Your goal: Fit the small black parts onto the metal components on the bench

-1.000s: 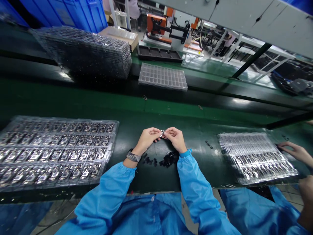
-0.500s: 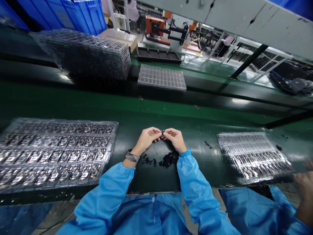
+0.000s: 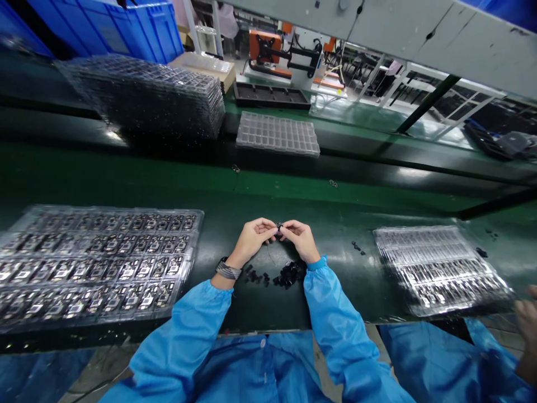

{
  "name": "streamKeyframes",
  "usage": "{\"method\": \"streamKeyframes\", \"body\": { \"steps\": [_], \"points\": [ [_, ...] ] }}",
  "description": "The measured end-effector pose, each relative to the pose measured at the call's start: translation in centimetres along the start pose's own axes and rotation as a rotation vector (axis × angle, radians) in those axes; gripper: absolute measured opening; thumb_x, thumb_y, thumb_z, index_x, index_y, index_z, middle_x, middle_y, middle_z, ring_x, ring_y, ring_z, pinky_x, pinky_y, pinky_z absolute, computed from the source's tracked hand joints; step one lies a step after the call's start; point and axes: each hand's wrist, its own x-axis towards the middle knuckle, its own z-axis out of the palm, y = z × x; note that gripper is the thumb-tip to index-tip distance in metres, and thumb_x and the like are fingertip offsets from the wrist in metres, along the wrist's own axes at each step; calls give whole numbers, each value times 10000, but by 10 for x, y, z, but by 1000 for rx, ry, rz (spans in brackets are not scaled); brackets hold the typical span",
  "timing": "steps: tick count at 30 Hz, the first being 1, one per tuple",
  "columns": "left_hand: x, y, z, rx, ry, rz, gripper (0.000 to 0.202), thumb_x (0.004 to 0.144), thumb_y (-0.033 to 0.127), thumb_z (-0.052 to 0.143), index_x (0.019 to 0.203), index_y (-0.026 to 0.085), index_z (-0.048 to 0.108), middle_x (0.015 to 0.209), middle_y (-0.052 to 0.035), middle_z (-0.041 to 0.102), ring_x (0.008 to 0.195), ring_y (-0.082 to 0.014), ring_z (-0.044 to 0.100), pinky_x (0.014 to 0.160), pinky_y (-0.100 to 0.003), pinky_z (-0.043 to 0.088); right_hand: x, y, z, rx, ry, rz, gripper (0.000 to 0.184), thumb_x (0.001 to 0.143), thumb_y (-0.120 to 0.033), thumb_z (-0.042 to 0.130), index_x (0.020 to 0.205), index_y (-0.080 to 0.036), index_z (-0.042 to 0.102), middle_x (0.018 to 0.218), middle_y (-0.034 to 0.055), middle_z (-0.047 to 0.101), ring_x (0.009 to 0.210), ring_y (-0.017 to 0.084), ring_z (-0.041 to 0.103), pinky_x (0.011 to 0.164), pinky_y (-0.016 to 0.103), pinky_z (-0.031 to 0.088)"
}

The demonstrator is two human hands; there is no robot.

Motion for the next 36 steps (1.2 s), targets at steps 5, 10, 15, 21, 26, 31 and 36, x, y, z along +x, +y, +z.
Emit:
{"method": "streamKeyframes", "body": {
  "steps": [5,10,15,21,26,31,36],
  "points": [
    [-1,2,1,33,-8,32,286,755,375,808,894,145,706,711,-44,723,637,-156,674,575,-241,494,0,0,2,-26,23,7,383,705,-518,867,844,-198,709,814,21,712,648,148,634,663,302,571],
    [-3,4,4,37,-20,44,274,750,374,801,865,148,698,719,-41,722,616,-144,657,598,-251,516,-1,1,3,-65,48,-6,363,729,-524,846,800,-197,705,751,24,704,652,160,638,666,307,568],
    [-4,6,4,33,-26,47,285,751,377,805,883,146,706,749,-44,728,629,-140,655,640,-262,540,-1,0,3,-78,43,-2,364,748,-534,831,799,-197,701,736,25,703,667,169,645,683,314,564],
    [-3,7,2,51,-38,46,291,762,389,795,902,146,717,769,-53,736,633,-146,659,644,-268,543,-1,-3,1,-52,62,-19,366,759,-541,827,826,-205,698,762,31,712,691,185,657,701,338,569],
    [-2,1,3,69,-39,47,275,783,391,777,882,142,714,772,-61,742,616,-140,659,632,-262,540,-1,-2,0,-44,58,-37,340,778,-516,823,805,-204,688,737,25,705,674,176,650,696,328,556],
    [-5,-2,5,40,-55,46,293,776,393,790,895,139,705,790,-72,751,625,-141,666,638,-266,547,-1,0,-1,-73,51,-35,356,765,-521,832,792,-199,683,707,22,700,650,175,646,686,326,550],
    [-8,1,7,26,-36,51,302,775,409,789,886,142,702,775,-75,742,609,-144,656,608,-269,527,-1,2,-1,-63,19,-21,372,804,-551,791,843,-194,695,740,39,712,681,190,660,702,337,555]
  ]
}}
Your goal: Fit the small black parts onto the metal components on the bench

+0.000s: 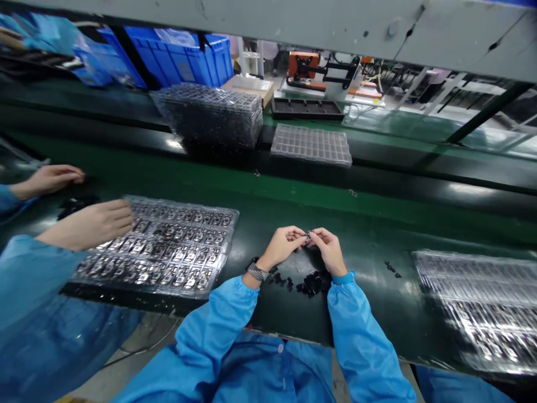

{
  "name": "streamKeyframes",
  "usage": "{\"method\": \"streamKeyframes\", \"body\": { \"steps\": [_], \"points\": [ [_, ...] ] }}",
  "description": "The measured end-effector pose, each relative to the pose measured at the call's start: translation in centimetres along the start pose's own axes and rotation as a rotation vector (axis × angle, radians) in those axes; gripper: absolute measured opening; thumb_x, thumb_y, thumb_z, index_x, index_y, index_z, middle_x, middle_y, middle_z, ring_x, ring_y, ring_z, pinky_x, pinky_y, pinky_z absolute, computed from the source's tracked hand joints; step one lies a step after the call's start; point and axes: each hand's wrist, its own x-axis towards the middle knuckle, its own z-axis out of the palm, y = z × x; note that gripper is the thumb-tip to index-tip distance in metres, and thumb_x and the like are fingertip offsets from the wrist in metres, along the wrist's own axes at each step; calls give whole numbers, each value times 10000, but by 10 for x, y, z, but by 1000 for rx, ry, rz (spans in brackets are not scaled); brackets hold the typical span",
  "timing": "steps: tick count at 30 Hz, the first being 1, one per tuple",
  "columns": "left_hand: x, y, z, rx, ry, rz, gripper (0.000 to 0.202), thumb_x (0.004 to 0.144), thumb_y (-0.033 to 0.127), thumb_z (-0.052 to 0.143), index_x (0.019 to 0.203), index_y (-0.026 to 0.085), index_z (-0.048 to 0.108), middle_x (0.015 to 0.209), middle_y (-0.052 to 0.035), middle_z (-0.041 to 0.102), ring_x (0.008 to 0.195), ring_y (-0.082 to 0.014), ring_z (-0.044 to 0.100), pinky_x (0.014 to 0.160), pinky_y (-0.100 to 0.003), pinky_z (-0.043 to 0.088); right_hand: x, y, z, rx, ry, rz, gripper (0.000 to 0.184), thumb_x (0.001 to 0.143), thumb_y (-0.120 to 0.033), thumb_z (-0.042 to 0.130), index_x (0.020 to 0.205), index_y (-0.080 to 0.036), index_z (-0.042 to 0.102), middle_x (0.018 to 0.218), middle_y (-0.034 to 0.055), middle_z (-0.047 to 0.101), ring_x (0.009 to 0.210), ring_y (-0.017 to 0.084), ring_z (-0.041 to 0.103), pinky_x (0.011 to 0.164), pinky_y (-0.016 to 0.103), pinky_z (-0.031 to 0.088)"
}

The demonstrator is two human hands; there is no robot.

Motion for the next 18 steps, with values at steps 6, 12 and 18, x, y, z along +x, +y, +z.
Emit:
{"method": "streamKeyframes", "body": {
  "steps": [6,12,18],
  "points": [
    [3,19,-16,-65,156,29,375,748,453,801,913,137,685,736,-72,731,567,-143,639,553,-265,489,2,3,-3,48,3,30,442,821,-615,743,914,-187,684,850,92,750,739,215,689,680,343,563],
    [-52,57,-51,30,376,105,398,770,463,797,973,136,696,748,-66,746,602,-157,672,600,-284,527,6,9,-2,8,-7,25,514,714,-641,826,846,-168,677,789,102,741,697,210,673,664,339,550],
    [-127,83,-136,336,495,15,439,773,505,789,1002,142,700,777,-86,764,600,-180,682,606,-305,553,9,18,1,-33,-34,9,582,662,-709,823,810,-166,676,776,113,732,690,220,673,628,336,540]
  ]
}}
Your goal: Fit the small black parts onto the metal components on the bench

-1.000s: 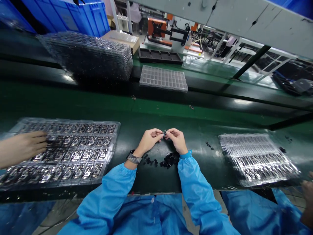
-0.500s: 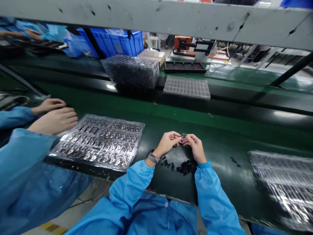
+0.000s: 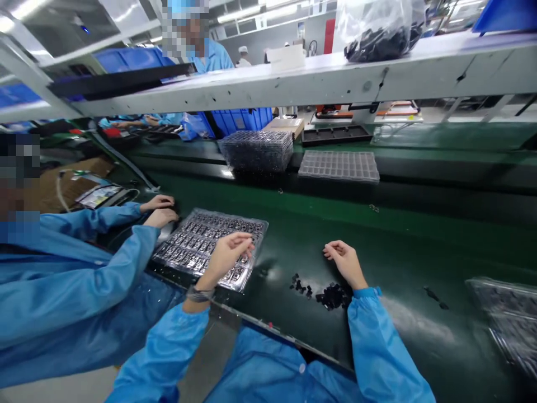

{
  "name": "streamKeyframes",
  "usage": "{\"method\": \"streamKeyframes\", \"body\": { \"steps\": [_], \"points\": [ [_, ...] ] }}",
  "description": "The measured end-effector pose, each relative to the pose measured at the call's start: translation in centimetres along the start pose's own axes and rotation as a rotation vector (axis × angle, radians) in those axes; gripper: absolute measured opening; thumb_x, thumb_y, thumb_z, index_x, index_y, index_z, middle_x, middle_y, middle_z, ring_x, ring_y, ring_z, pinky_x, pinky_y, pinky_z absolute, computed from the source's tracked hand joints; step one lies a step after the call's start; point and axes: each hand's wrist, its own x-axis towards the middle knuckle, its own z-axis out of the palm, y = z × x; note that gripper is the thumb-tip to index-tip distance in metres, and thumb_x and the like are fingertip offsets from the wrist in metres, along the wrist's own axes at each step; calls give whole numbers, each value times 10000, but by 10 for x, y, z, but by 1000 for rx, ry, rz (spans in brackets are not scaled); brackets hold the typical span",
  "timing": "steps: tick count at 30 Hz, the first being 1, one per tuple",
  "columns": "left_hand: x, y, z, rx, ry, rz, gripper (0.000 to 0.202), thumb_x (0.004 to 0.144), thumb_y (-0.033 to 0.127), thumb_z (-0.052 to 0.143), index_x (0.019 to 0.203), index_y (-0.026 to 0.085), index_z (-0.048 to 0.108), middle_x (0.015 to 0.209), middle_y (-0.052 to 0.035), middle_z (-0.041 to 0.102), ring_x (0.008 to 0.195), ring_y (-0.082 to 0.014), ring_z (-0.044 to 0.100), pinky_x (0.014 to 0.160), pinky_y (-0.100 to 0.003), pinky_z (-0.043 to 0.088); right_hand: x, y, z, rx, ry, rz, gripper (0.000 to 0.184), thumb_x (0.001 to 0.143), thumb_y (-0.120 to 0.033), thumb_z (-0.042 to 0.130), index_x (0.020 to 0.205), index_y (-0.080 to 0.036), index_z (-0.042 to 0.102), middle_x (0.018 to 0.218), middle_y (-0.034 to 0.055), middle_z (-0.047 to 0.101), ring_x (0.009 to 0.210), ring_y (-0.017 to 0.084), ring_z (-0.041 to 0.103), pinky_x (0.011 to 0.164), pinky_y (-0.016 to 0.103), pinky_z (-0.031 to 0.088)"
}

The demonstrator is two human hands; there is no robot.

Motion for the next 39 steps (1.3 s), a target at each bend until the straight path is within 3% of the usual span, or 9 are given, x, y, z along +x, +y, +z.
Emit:
{"method": "streamKeyframes", "body": {
  "steps": [4,8,12,17,21,25,29,32,39],
  "points": [
    [43,-20,-67,238,195,-95,456,729,509,788,943,125,671,811,-103,770,531,-143,624,523,-259,495,2,3,0,-3,1,-15,600,655,-729,813,807,-166,676,772,117,730,689,225,671,622,337,536],
    [87,-39,-95,430,302,-235,298,755,406,721,797,127,627,769,-111,761,462,-107,551,453,-222,404,2,1,0,-2,6,-23,623,636,-764,796,781,-172,666,752,117,726,672,225,666,617,345,541],
    [108,-48,-96,510,283,-268,194,732,322,682,713,137,626,732,-103,756,451,-116,545,421,-220,360,2,0,1,-5,14,-31,629,629,-779,786,768,-178,660,733,113,723,668,232,674,616,353,552],
    [115,-51,-97,672,251,-293,173,753,308,641,729,137,654,711,-89,746,422,-126,534,436,-241,391,2,2,1,-14,15,-35,619,655,-768,775,784,-175,657,747,109,720,680,228,677,619,342,549],
    [113,-48,-100,857,207,-266,217,798,338,634,823,136,710,645,-63,716,447,-162,580,526,-263,465,2,2,1,-19,6,-25,603,668,-752,776,784,-173,657,752,106,718,683,225,675,621,338,543],
    [113,-45,-98,1049,168,-225,251,804,370,671,912,160,754,552,-52,662,612,-241,687,684,-289,521,1,0,1,-37,14,-24,586,678,-742,773,775,-176,657,744,102,715,682,225,676,625,338,543],
    [115,-45,-95,1203,170,-184,248,821,354,664,942,166,769,801,-155,750,916,-343,730,821,-357,534,2,1,1,-33,15,-32,588,681,-747,768,779,-178,658,747,101,715,678,223,674,630,341,548],
    [116,-46,-95,1271,156,-168,277,850,368,636,971,160,772,971,-211,758,1017,-391,708,851,-402,531,2,2,1,-30,11,-32,586,680,-750,766,775,-182,656,747,103,716,676,222,669,628,340,547],
    [116,-50,-99,1299,136,-119,308,877,394,609,1057,199,767,997,-153,773,1027,-326,712,830,-314,528,1,1,2,-37,21,-22,580,687,-743,766,774,-181,653,746,100,713,683,226,672,634,345,543]
  ]
}}
